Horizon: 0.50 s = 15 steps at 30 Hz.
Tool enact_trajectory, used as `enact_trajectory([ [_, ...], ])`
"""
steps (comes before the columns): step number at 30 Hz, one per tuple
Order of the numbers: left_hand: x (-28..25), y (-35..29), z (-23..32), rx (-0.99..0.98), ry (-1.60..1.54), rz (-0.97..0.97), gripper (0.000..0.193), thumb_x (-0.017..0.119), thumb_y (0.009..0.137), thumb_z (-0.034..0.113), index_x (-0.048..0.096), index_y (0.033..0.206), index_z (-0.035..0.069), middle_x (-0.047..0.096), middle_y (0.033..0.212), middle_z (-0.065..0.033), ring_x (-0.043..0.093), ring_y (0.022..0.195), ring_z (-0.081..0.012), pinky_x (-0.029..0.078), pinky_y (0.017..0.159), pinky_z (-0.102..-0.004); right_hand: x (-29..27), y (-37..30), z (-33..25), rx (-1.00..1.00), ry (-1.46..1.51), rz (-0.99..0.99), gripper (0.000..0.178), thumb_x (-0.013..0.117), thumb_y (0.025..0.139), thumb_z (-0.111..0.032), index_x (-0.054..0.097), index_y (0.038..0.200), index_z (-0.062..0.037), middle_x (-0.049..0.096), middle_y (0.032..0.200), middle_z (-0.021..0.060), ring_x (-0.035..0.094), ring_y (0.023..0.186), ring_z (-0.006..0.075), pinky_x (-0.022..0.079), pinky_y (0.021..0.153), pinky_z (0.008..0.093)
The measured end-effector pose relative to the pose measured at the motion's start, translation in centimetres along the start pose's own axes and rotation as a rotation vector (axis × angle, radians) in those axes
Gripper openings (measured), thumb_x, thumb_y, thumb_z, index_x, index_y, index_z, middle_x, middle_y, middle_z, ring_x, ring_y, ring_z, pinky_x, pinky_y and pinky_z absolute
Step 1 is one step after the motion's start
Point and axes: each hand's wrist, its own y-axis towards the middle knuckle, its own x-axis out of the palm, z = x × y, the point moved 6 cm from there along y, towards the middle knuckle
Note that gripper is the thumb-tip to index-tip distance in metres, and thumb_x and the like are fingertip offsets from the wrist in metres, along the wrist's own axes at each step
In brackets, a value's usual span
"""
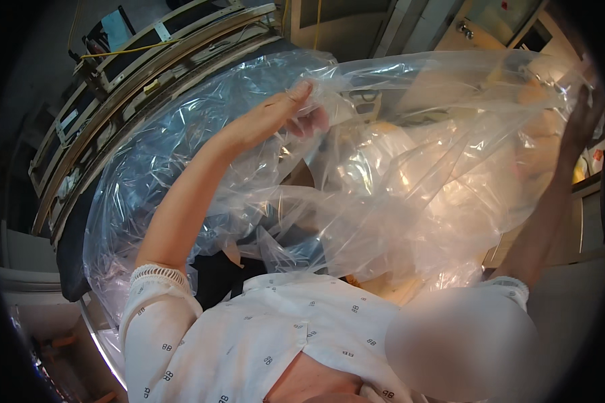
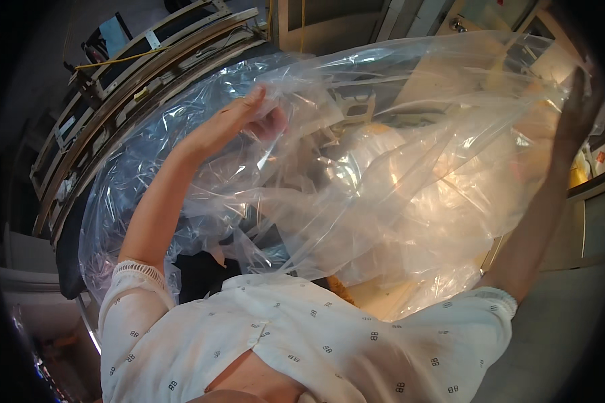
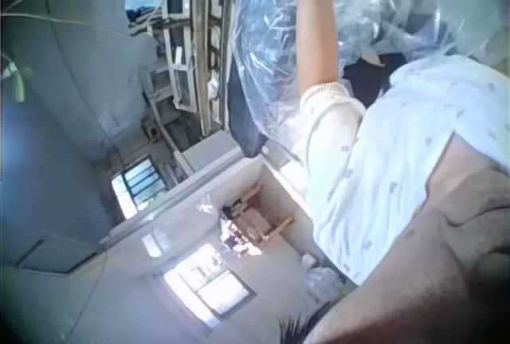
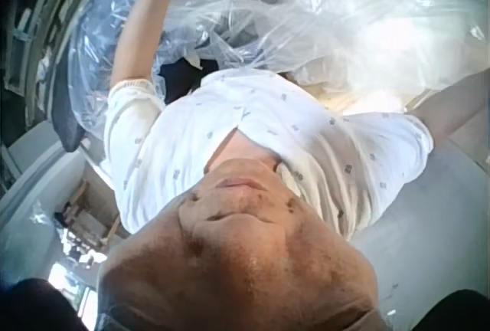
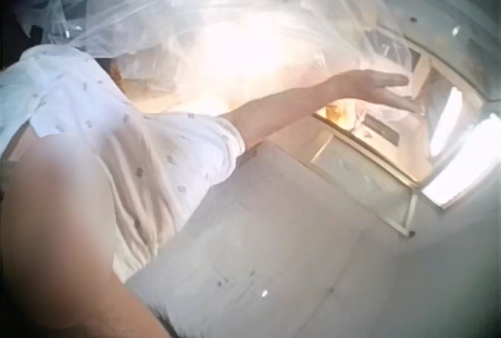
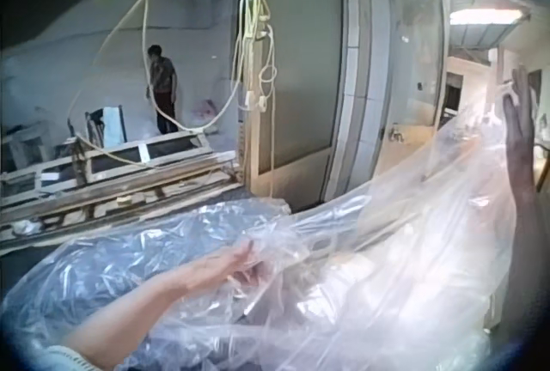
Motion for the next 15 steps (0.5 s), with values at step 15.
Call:
enact_trajectory([
  [15, 0.8, -1.1, -3.5, -0.122, -0.13, -0.296, 0.074, 0.015, 0.087, 0.064, 0.06, 0.076, 0.006, 0.06, 0.073, -0.0045, 0.055, 0.072, -0.0136, 0.043, 0.071, -0.0257, 16.3, -14.9, -22.9, -0.031, 1.056, -0.802, 0.018, 0.061, 0.08, -0.021, 0.059, 0.085, -0.0037, 0.057, 0.073, 0.0061, 0.051, 0.072, 0.0165, 0.038, 0.08, 0.0333],
])
